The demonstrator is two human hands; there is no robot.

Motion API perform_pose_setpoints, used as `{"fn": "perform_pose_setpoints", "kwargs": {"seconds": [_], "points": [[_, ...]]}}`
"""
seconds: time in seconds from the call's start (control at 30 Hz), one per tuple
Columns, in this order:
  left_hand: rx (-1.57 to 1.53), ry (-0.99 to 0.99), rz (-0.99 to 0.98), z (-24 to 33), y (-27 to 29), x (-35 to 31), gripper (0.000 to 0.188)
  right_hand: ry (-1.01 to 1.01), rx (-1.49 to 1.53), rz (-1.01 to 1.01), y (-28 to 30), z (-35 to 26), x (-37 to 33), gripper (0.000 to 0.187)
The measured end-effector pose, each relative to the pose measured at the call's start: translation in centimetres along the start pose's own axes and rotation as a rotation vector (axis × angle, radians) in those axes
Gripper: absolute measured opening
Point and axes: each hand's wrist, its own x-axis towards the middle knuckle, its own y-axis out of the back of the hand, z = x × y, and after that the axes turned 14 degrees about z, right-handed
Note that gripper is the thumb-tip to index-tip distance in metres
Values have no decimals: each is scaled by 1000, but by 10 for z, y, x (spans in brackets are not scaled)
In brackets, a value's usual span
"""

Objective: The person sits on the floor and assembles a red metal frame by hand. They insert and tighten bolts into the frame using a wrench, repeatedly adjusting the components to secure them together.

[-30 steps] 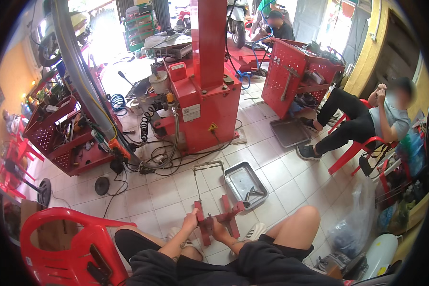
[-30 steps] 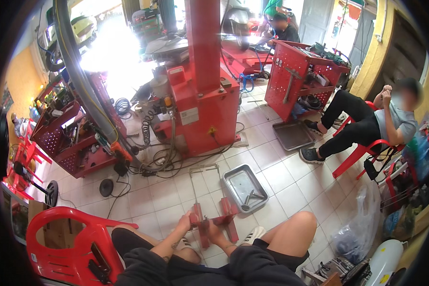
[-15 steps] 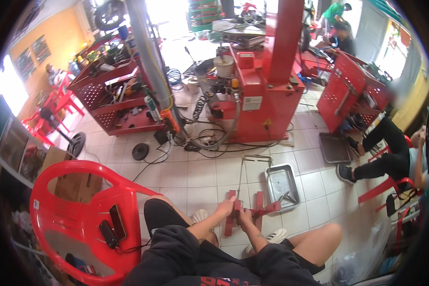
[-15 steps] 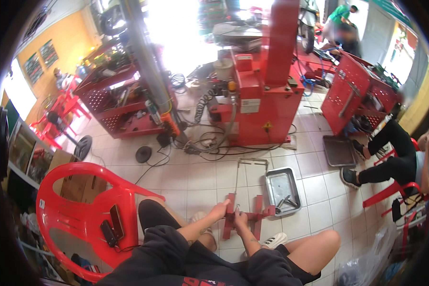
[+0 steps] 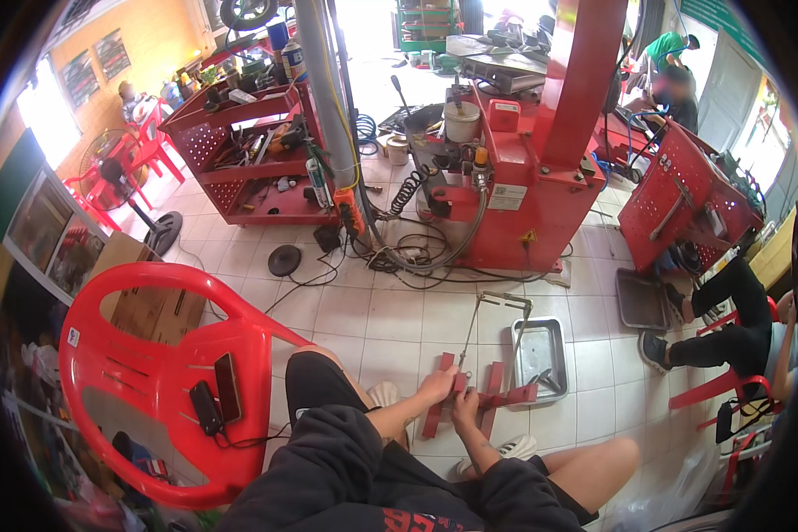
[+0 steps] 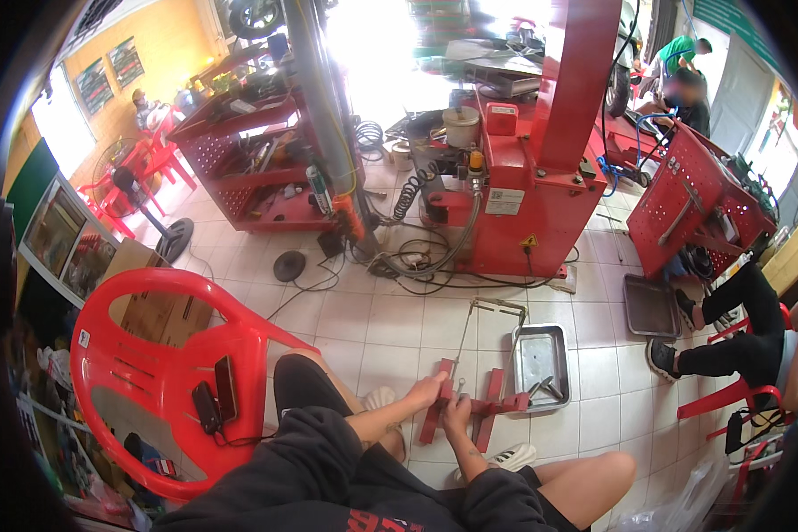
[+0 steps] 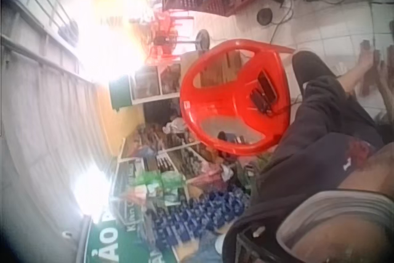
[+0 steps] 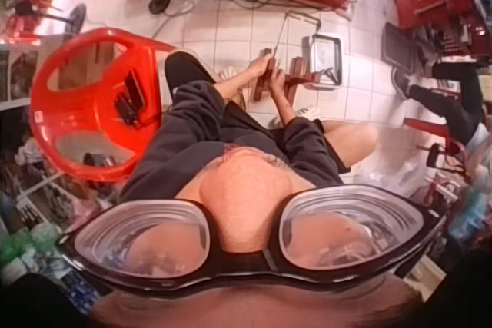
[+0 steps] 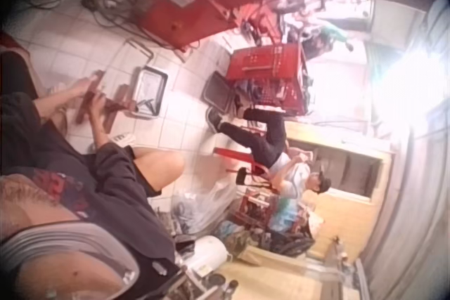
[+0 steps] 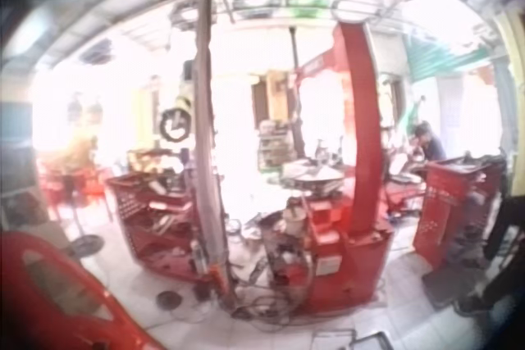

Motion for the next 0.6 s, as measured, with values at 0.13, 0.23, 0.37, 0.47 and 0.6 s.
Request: {"fn": "perform_pose_setpoints", "kwargs": {"seconds": [0.13, 0.23, 0.37, 0.47, 0.6], "points": [[-23, 0, -4, 5, 3, -2, 30, -95, 1, -67, 1, 17, 4, 31], [35, -18, -1, 9, 0, 2, 38, 69, -114, -33, -3, 45, 15, 28], [-83, 190, 33, -8, 0, 5, 55, -214, -218, -379, 14, -38, 2, 27], [-109, 155, 66, -9, -4, 4, 66, -290, -219, -471, 30, -60, -3, 24], [-96, 162, 64, 0, -6, 5, 65, -306, -108, -421, 29, -37, -2, 19]]}}
